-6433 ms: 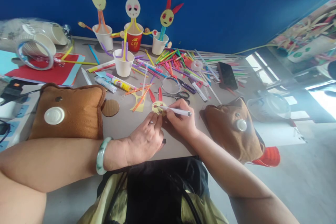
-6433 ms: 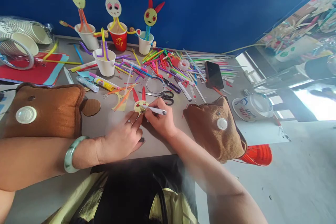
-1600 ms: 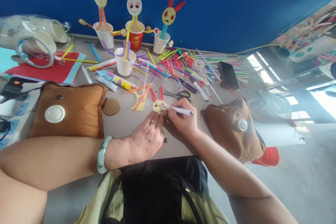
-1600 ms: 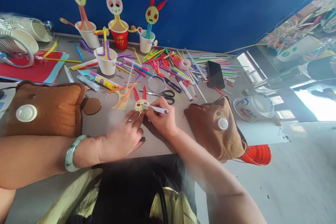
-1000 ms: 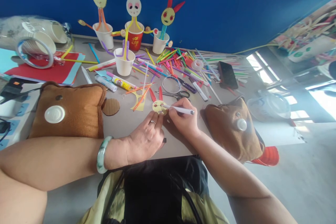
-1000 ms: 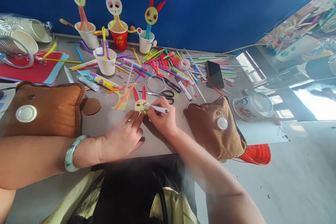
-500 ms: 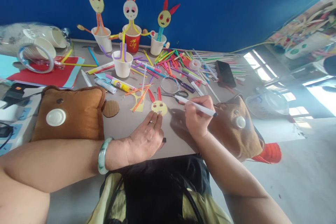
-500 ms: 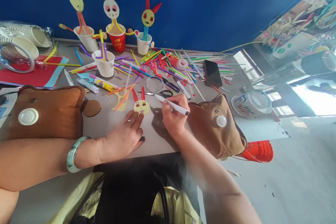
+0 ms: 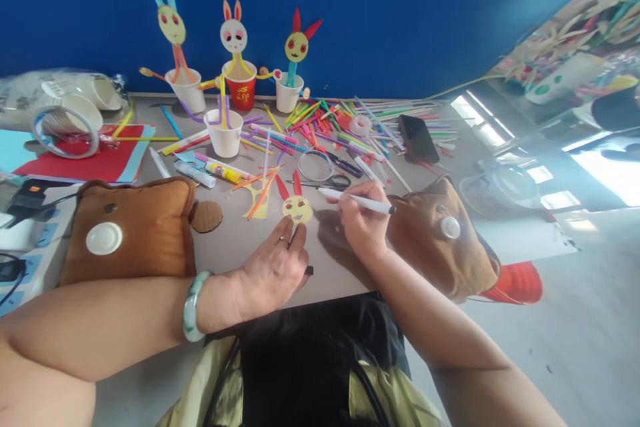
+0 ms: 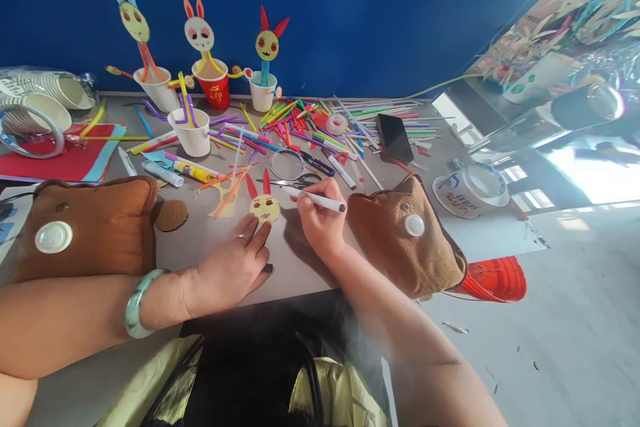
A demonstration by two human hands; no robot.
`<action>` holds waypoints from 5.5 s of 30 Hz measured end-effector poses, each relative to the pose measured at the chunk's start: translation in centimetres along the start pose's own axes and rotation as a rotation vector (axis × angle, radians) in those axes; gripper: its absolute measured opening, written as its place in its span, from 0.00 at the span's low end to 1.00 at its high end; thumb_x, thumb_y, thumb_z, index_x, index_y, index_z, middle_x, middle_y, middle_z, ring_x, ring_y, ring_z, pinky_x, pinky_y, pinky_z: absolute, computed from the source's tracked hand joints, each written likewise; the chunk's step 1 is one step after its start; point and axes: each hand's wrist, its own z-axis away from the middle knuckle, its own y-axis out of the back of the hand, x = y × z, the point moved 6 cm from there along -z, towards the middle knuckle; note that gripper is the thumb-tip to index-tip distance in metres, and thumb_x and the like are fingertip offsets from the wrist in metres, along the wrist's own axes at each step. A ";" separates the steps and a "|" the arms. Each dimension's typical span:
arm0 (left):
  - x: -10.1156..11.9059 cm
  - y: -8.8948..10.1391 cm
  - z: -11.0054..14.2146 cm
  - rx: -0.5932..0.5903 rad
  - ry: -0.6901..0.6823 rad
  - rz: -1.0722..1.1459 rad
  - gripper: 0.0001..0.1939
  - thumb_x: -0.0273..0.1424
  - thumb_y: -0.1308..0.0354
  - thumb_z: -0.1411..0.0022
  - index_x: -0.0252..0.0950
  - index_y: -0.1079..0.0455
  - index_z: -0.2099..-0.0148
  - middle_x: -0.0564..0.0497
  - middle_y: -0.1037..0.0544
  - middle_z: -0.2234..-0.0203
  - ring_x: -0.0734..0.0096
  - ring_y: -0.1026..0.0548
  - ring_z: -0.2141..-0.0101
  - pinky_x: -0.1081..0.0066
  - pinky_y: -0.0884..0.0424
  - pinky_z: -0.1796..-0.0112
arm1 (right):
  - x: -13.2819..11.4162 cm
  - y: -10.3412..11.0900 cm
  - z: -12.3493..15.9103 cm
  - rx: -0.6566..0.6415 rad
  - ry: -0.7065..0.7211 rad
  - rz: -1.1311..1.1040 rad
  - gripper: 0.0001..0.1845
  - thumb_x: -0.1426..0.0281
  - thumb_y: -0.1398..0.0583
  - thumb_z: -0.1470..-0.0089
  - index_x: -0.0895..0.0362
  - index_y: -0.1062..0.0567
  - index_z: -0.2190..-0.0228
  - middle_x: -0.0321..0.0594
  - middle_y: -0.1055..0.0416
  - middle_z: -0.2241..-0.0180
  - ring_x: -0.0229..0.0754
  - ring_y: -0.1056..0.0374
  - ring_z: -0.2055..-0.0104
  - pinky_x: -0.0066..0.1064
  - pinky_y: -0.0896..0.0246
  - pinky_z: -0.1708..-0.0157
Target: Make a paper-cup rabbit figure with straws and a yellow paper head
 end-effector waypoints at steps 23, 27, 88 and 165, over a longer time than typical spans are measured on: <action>0.0 0.2 0.0 0.040 0.014 -0.025 0.24 0.45 0.41 0.38 0.25 0.24 0.59 0.24 0.26 0.47 0.40 0.28 0.45 0.48 0.45 0.39 | 0.3 -3.1 1.0 -0.334 -0.007 0.273 0.04 0.69 0.41 0.52 0.53 0.32 0.76 0.31 0.33 0.81 0.36 0.39 0.78 0.28 0.43 0.76; 0.0 0.2 0.0 0.033 0.022 -0.021 0.24 0.45 0.42 0.37 0.25 0.24 0.58 0.26 0.26 0.47 0.42 0.28 0.45 0.49 0.44 0.39 | 0.2 -3.1 1.1 -0.343 -0.003 0.265 0.04 0.70 0.41 0.52 0.53 0.32 0.76 0.30 0.32 0.81 0.35 0.39 0.79 0.28 0.43 0.77; 0.0 0.5 -0.1 0.028 0.011 -0.035 0.23 0.44 0.44 0.35 0.25 0.23 0.59 0.25 0.26 0.48 0.43 0.27 0.45 0.49 0.42 0.40 | -0.2 -2.4 0.9 -0.253 0.043 0.285 0.05 0.72 0.41 0.55 0.53 0.33 0.78 0.29 0.33 0.82 0.35 0.39 0.80 0.27 0.43 0.78; 0.7 0.1 0.4 0.074 -0.022 -0.058 0.16 0.38 0.43 0.37 0.27 0.25 0.60 0.26 0.27 0.45 0.46 0.25 0.48 0.45 0.46 0.38 | -0.7 -0.3 0.9 -0.029 0.039 -0.059 0.07 0.71 0.39 0.49 0.53 0.34 0.75 0.26 0.36 0.84 0.37 0.32 0.82 0.30 0.34 0.79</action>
